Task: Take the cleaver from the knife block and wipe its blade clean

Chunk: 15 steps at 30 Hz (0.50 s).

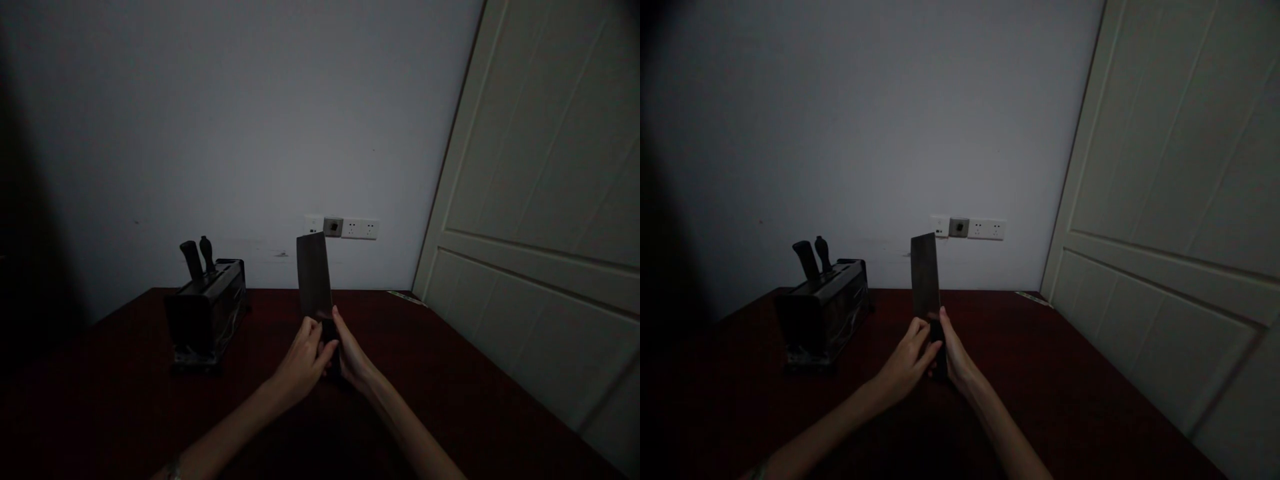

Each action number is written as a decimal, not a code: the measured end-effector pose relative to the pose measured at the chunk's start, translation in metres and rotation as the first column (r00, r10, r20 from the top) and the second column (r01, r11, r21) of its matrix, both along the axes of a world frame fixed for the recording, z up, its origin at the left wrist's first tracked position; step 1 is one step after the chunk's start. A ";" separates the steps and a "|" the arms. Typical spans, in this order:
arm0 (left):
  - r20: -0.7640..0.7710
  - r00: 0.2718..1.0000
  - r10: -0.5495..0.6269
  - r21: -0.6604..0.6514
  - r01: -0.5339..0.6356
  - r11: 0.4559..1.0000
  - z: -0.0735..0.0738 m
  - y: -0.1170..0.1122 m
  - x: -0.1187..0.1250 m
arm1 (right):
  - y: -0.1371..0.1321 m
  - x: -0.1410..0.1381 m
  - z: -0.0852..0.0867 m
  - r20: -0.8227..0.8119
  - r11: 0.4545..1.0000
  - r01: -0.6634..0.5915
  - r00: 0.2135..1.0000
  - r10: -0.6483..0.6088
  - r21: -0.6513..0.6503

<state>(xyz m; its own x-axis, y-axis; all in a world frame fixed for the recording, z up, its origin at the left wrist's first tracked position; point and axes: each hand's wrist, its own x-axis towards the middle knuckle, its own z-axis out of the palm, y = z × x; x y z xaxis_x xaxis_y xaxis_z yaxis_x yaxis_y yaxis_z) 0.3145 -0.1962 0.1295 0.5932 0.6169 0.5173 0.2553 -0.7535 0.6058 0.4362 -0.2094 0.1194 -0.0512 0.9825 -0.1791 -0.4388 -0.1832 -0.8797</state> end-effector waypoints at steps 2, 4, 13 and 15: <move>0.008 1.000 0.000 -0.008 0.000 1.000 -0.001 -0.006 -0.001 | 0.002 0.002 -0.001 -0.038 0.999 -0.020 0.999 0.019 -0.029; 0.020 1.000 0.016 0.039 -0.017 0.999 -0.001 -0.009 -0.004 | 0.002 0.005 -0.002 -0.087 0.997 -0.051 0.995 0.046 -0.058; 0.011 1.000 -0.026 0.382 0.020 0.924 -0.024 0.012 -0.024 | -0.002 0.031 -0.004 -0.422 0.942 -0.320 0.844 0.332 0.101; -0.128 0.991 -0.045 0.349 0.087 0.933 -0.036 0.018 -0.022 | -0.002 0.037 -0.009 -0.491 0.936 -0.332 0.800 0.344 0.116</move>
<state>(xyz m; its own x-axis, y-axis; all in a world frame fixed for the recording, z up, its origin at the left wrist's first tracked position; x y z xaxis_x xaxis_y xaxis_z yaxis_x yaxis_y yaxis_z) 0.2921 -0.1786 0.0934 0.6952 0.3645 0.6196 0.2500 -0.9307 0.2670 0.4733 -0.2116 0.1101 -0.4563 0.8897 -0.0158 -0.7298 -0.3843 -0.5654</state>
